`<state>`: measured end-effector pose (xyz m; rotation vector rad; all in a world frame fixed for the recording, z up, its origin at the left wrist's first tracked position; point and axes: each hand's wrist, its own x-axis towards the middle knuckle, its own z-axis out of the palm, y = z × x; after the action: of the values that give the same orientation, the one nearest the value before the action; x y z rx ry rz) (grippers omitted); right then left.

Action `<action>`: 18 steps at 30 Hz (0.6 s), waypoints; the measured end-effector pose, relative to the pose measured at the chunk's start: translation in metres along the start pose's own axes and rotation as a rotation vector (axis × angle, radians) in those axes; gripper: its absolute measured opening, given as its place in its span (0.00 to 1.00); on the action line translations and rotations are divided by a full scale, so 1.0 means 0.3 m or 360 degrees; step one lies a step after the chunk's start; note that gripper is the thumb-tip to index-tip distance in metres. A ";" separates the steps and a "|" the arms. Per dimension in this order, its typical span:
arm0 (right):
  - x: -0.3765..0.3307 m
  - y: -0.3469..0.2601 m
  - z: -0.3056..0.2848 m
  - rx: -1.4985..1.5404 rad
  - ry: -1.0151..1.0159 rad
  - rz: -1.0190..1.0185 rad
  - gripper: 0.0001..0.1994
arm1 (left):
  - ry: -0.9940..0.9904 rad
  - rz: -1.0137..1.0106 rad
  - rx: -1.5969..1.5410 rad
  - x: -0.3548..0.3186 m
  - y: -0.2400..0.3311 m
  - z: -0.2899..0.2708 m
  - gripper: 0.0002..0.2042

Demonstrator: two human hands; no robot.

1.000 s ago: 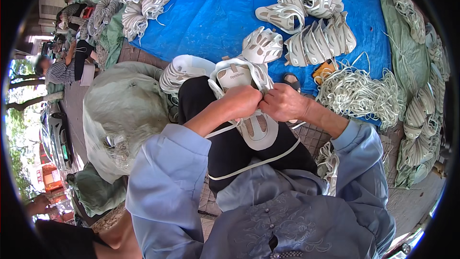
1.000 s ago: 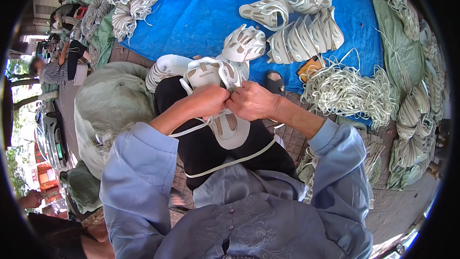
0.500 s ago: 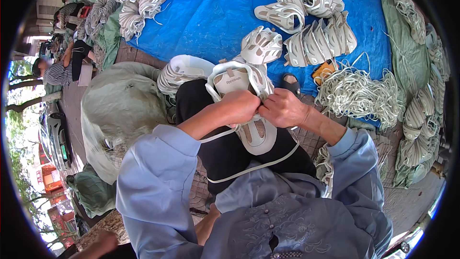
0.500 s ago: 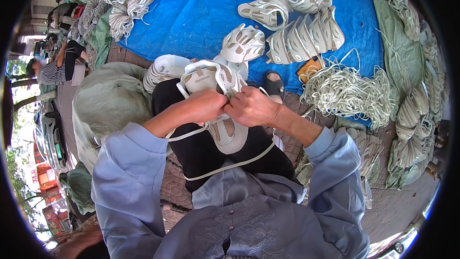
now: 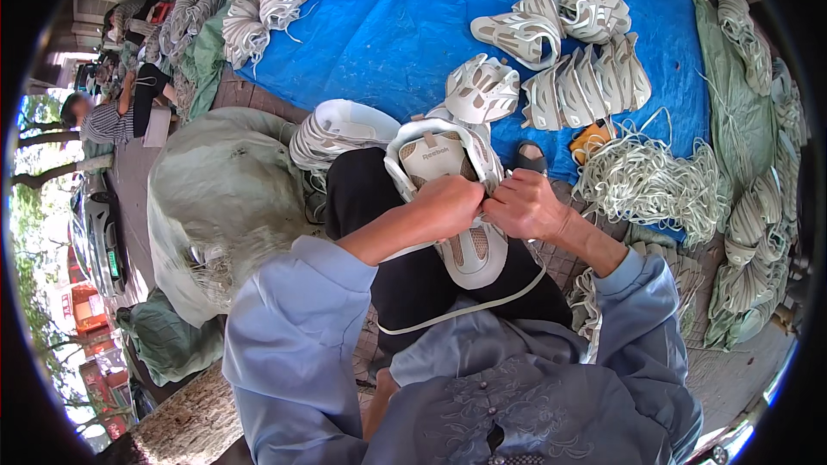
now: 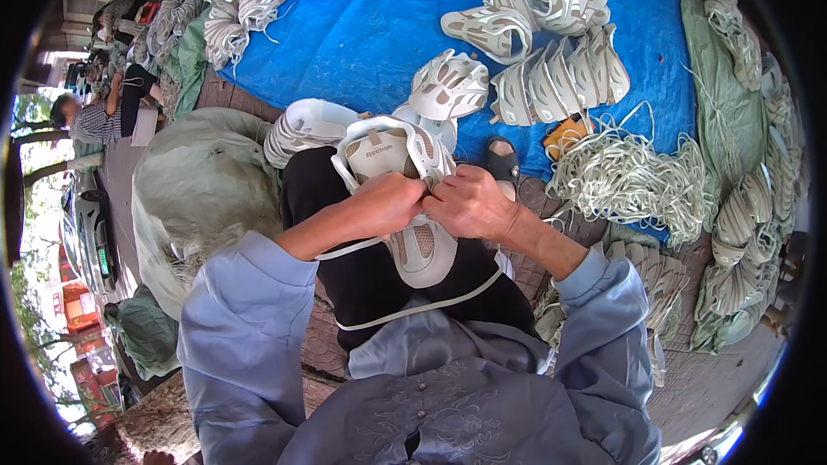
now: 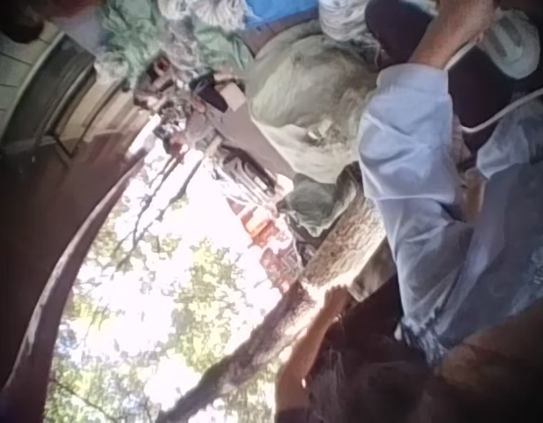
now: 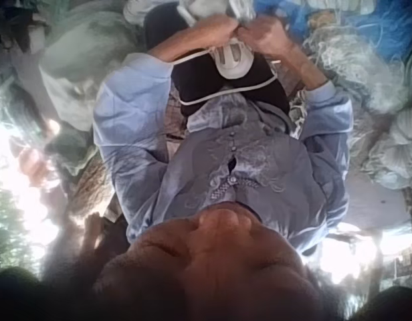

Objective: The person sits on the ground and laces a white sneaker resting on their leg. They thread a long white lace through the eyelets, pulling it tight and adjusting the loops to secure the shoe.

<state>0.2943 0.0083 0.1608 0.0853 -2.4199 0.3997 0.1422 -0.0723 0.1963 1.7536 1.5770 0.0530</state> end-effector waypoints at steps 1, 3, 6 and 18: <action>0.001 0.001 -0.004 0.0000 -0.0007 0.0012 0.05 | 0.0102 0.0186 0.0341 0.003 0.000 0.000 0.04; 0.007 0.001 -0.016 0.0004 -0.0022 0.0034 0.06 | 0.0235 0.0183 0.0386 -0.014 0.014 0.007 0.03; 0.015 -0.002 -0.023 0.0153 -0.0063 0.0260 0.07 | 0.0415 0.0225 0.0569 -0.060 0.052 -0.024 0.04; 0.263 -0.166 -0.053 0.0897 -0.0440 0.0786 0.13 | 0.1667 0.0469 0.0420 -0.279 0.112 -0.199 0.02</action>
<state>0.2513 -0.0308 0.2357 -0.2308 -2.5036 1.3660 0.1205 -0.1132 0.2942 2.3272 2.0425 1.1040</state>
